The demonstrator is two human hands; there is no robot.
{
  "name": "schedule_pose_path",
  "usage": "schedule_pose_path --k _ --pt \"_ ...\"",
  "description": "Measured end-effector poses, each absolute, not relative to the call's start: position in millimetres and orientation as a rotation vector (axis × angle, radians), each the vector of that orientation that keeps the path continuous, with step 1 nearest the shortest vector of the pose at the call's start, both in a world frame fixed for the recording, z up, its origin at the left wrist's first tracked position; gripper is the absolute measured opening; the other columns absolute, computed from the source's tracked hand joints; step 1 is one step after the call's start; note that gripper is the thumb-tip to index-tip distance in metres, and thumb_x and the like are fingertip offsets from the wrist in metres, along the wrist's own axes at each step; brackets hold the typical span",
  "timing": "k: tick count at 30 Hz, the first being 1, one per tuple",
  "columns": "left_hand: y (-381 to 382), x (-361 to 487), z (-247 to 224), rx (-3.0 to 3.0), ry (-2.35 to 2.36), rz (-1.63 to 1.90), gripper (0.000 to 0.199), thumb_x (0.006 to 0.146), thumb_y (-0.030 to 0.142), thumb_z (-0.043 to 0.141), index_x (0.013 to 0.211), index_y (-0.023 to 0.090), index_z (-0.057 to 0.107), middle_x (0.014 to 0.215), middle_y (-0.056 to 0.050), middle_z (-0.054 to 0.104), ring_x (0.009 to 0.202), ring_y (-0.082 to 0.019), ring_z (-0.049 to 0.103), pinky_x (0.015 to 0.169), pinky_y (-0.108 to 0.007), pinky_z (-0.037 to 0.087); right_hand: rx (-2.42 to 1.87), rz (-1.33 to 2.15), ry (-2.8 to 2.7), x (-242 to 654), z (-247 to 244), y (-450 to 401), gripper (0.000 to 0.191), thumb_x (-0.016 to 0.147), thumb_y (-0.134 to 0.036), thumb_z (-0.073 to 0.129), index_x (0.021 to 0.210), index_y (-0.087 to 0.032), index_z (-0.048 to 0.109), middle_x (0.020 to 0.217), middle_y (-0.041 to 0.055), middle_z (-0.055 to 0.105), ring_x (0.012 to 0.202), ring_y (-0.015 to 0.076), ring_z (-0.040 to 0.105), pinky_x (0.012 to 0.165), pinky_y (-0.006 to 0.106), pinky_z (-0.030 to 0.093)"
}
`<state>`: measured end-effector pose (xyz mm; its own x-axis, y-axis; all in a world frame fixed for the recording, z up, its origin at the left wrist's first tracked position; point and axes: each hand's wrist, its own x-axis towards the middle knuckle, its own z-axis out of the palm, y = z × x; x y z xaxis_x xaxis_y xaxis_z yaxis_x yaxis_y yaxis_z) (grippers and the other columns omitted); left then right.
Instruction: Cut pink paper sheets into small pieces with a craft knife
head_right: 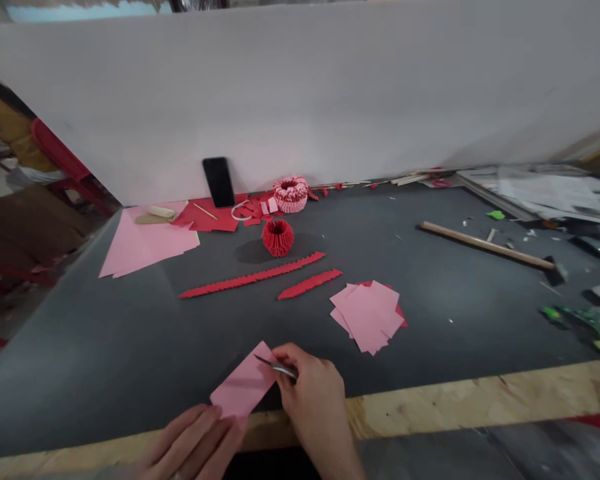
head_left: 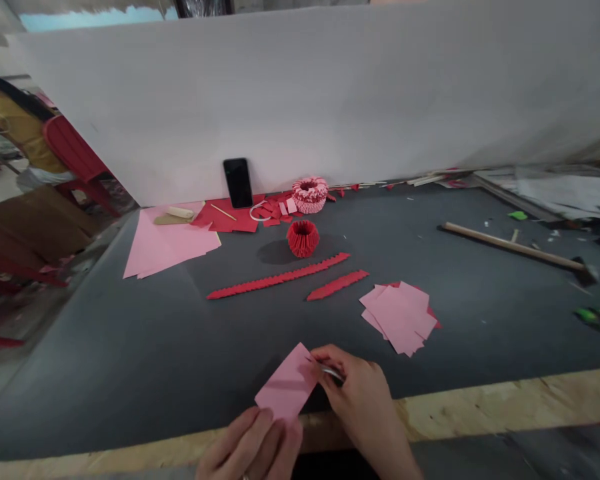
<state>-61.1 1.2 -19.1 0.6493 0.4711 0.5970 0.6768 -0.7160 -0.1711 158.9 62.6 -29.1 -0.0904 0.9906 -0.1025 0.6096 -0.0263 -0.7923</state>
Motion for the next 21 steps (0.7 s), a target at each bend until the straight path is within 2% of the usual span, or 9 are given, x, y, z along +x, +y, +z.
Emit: schedule_pose_path --k 2,4,7,10,13,17,19,21 --pt "11 -64 -12 -2.63 -0.89 -0.768 0.024 0.096 0.02 0.055 0.115 0.016 0.07 0.108 -0.001 0.077 0.111 -0.016 0.067 0.115 -0.036 0.043 -1.742 0.877 -1.862 155 -32 64 0.013 0.085 -0.022 0.061 0.091 -0.03 0.071 0.081 -0.0034 0.075 0.072 0.0203 0.071 0.059 0.025 0.043" --pt "20 -69 -11 -2.755 -0.967 -0.746 0.03 0.095 0.02 0.056 0.124 0.014 0.065 0.115 -0.006 0.075 0.118 -0.019 0.065 0.106 -0.036 0.052 -1.762 0.835 -1.905 152 -34 64 0.018 0.082 -0.015 0.064 0.088 -0.03 0.07 0.077 -0.005 0.074 0.07 0.0202 0.071 0.058 0.025 0.04" --pt "29 -77 -16 -2.932 -1.081 -0.634 0.036 0.097 0.012 0.047 0.13 0.014 0.06 0.122 -0.008 0.072 0.119 -0.018 0.064 0.097 -0.031 0.058 -1.743 0.817 -1.929 148 -34 64 0.015 0.083 -0.016 0.065 0.087 -0.03 0.069 0.075 -0.0053 0.074 0.069 0.0198 0.071 0.057 0.025 0.038" --pt "32 -80 -22 -2.981 -1.123 -0.599 0.034 0.1 0.014 0.039 0.123 0.016 0.063 0.117 -0.006 0.074 0.112 -0.017 0.068 0.09 -0.03 0.061 -1.722 0.785 -1.922 152 -35 64 0.014 0.085 -0.024 0.068 0.098 -0.03 0.068 0.082 -0.0043 0.074 0.072 0.0196 0.071 0.058 0.026 0.042" --pt "33 -77 -22 -3.003 -1.182 -0.581 0.034 0.098 0.011 0.039 0.122 0.016 0.063 0.116 -0.007 0.074 0.11 -0.018 0.068 0.091 -0.032 0.061 -1.678 0.668 -1.84 166 -37 65 0.027 0.088 -0.037 0.066 0.113 -0.028 0.064 0.096 -0.0001 0.074 0.078 0.0193 0.072 0.062 0.027 0.048" --pt "41 -69 -14 -3.047 -1.375 -0.453 0.043 0.092 0.006 0.048 0.132 0.02 0.057 0.119 -0.008 0.071 0.106 -0.02 0.068 0.088 -0.036 0.061 -1.714 0.542 -1.695 191 -39 62 0.029 0.095 -0.048 0.056 0.113 -0.027 0.065 0.1 0.001 0.074 0.076 0.0176 0.072 0.061 0.026 0.052" --pt "52 -65 -8 -3.058 -1.366 -0.408 0.057 0.088 0.001 0.047 0.141 0.023 0.048 0.131 -0.007 0.065 0.117 -0.021 0.063 0.094 -0.038 0.057 -1.714 0.522 -1.653 201 -40 59 0.027 0.096 -0.047 0.055 0.11 -0.028 0.067 0.097 0.0005 0.074 0.075 0.0172 0.071 0.065 0.026 0.054" --pt "66 -60 -2 -3.102 -1.279 -0.306 0.073 0.082 -0.005 0.044 0.147 0.025 0.04 0.146 -0.005 0.055 0.135 -0.022 0.05 0.104 -0.043 0.051 -1.699 0.513 -1.627 209 -42 56 0.026 0.096 -0.047 0.056 0.109 -0.028 0.068 0.097 0.0013 0.074 0.075 0.0175 0.071 0.067 0.026 0.055"
